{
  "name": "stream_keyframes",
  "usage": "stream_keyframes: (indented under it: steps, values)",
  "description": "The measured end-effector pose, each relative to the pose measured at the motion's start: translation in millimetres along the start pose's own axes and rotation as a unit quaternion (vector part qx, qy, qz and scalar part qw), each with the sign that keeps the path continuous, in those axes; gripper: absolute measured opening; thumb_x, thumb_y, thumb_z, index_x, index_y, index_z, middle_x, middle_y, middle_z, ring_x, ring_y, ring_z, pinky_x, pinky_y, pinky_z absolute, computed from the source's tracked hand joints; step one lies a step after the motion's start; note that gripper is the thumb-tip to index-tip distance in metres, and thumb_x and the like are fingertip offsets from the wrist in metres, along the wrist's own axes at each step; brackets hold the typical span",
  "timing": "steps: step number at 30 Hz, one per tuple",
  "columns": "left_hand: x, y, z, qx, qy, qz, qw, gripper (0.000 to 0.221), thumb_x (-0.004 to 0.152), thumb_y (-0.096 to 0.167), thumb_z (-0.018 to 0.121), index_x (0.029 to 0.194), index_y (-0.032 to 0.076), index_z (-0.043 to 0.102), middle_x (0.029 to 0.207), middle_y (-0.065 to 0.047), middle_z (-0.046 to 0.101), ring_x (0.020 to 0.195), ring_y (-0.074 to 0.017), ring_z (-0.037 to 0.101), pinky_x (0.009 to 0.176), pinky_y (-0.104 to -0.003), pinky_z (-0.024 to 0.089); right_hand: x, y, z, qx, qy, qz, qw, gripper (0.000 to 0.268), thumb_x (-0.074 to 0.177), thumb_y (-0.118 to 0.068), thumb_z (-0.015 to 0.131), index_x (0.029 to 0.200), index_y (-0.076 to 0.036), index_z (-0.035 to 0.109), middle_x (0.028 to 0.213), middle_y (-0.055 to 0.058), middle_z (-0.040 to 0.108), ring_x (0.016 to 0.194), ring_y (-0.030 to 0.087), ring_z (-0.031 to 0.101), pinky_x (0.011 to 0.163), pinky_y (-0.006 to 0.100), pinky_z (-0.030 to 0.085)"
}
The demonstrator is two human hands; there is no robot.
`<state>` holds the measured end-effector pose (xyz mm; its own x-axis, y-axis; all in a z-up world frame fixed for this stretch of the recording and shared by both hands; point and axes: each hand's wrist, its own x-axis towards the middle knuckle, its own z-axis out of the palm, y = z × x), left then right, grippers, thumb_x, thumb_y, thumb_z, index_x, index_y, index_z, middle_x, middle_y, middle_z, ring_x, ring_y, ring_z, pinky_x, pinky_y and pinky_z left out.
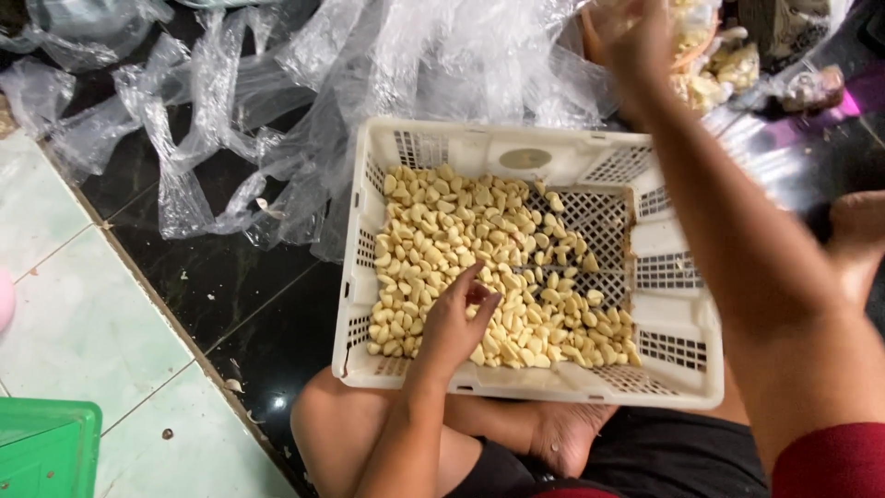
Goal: The person fills small plastic bags with items from a large basket by hand and places them into another container.
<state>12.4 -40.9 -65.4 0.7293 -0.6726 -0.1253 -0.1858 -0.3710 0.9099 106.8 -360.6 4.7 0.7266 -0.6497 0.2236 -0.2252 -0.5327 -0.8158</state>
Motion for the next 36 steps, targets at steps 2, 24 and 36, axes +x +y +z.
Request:
stream_keyframes:
  steps: [2, 24, 36]
  values:
    - [-1, 9, -10, 0.018, -0.052, 0.011, 0.998, 0.059, 0.098, 0.030, 0.063, 0.148, 0.007, 0.045, 0.098, -0.004, 0.070, 0.091, -0.0182, 0.070, 0.083, -0.030, 0.061, 5, -13, 5, -0.109, 0.023, -0.034, 0.993, 0.056, 0.101, -0.025, 0.079, 0.140, -0.005, 0.044, 0.136, 0.020, 0.051, 0.120, 0.031, 0.054, 0.102, 0.041, 0.049]
    - [-13, 5, -9, -0.085, 0.122, 0.015, 0.989, 0.021, 0.098, 0.024, 0.063, 0.103, 0.009, 0.077, 0.080, -0.002, 0.079, 0.064, -0.0096, 0.071, 0.051, -0.021, 0.057, -276, 9, 38, -0.045, -0.068, -0.155, 0.985, 0.037, 0.090, -0.010, 0.072, 0.124, -0.003, 0.058, 0.111, 0.014, 0.066, 0.091, 0.024, 0.068, 0.082, 0.035, 0.060]
    - [-40, 44, -16, -0.413, -0.120, -0.153, 0.890, 0.032, 0.084, 0.024, 0.075, 0.109, 0.010, 0.060, 0.108, -0.009, 0.068, 0.106, -0.0214, 0.063, 0.104, -0.034, 0.055, -293, -39, -11, 0.495, -0.147, 0.366, 0.775, 0.032, 0.107, -0.019, 0.035, 0.120, 0.004, 0.053, 0.121, 0.026, 0.060, 0.110, 0.036, 0.056, 0.107, 0.049, 0.041]
